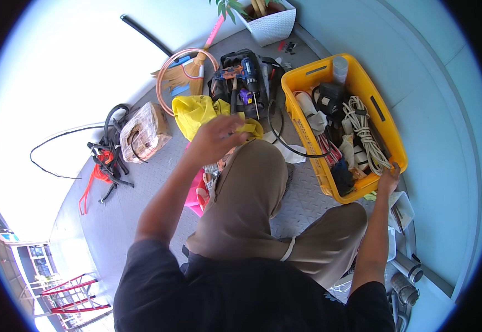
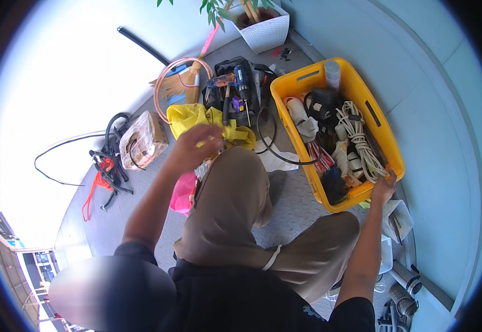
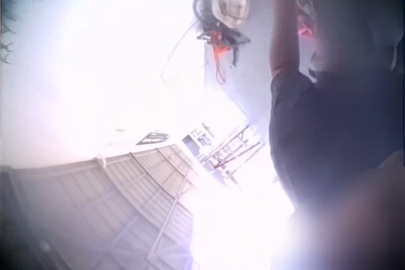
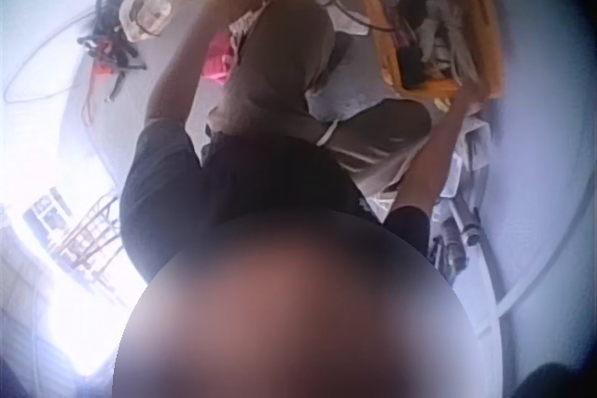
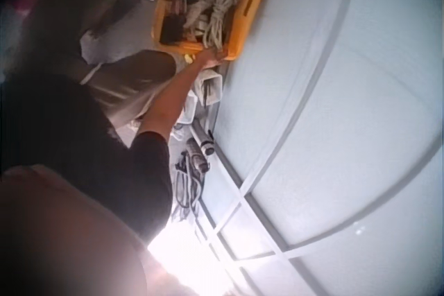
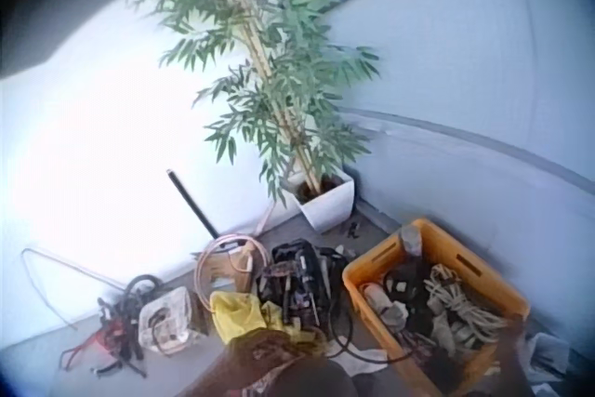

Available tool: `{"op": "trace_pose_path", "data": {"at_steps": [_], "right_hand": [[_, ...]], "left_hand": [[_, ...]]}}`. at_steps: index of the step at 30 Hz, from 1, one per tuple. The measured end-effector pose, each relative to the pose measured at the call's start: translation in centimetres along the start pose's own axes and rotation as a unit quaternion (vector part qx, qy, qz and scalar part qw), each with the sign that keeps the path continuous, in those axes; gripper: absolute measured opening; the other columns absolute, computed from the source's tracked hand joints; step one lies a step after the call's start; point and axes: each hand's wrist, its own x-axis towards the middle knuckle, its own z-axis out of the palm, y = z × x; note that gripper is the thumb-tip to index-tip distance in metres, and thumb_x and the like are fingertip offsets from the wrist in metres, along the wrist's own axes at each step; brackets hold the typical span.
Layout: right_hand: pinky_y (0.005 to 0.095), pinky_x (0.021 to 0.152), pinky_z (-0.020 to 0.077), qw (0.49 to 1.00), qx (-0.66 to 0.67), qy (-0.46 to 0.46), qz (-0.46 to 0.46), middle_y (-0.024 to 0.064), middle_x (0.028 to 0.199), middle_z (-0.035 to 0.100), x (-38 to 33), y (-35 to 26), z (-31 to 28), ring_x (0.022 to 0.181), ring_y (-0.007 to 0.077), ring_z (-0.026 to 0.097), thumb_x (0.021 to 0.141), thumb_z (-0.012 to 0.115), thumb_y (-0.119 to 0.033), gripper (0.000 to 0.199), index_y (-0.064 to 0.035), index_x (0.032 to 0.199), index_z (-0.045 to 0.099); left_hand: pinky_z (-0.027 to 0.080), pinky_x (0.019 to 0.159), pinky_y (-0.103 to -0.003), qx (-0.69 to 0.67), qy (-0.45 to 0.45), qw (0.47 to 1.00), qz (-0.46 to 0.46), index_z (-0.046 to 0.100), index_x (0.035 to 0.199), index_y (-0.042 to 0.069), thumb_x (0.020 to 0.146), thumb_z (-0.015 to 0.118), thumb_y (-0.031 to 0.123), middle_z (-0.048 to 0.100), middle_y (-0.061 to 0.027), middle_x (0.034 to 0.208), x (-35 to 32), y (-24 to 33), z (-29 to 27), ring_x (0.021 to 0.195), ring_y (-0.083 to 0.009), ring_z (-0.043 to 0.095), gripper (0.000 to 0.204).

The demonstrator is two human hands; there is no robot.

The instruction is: The person walks from an office to an outdoor covered area and rummages through a yellow bin of tools and parts. They pick up and inspect several small white cylindrical objects and other items, then place them back into the bin.

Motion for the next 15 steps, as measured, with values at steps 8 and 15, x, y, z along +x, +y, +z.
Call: {"op": "trace_pose_path", "data": {"at_steps": [8, 15], "right_hand": [[0.0508, 0.111, 0.0369, 0.983, -0.115, -0.125, -0.063, 0.0251, 0.139, 0.054, 1.5, -0.5, -4.3, 0.131, 0.0463, 0.046, 0.087, 0.064, -0.027, 0.059, -0.0195, 0.144, 0.050], [0.0476, 0.112, 0.0395, 0.894, -0.238, -0.230, -0.302, 0.0193, 0.147, 0.048, 1.1, -7.2, -3.0, 0.130, 0.0462, 0.049, 0.088, 0.065, -0.016, 0.056, -0.0115, 0.143, 0.053]], "left_hand": [[0.042, 0.107, -0.050, 0.085, 0.118, 0.989, 0.024, 0.048, 0.140, 0.006, 0.072, 0.085, 0.036, 0.045, -0.0195, 0.145, -14.2, 2.2, 4.7, 0.134, -0.0399, 0.046, 0.084], [0.042, 0.107, -0.049, 0.039, 0.090, 0.991, 0.095, 0.052, 0.135, 0.004, 0.069, 0.088, 0.040, 0.047, -0.0211, 0.140, -13.7, 2.7, 5.9, 0.131, -0.0395, 0.048, 0.083]]}}
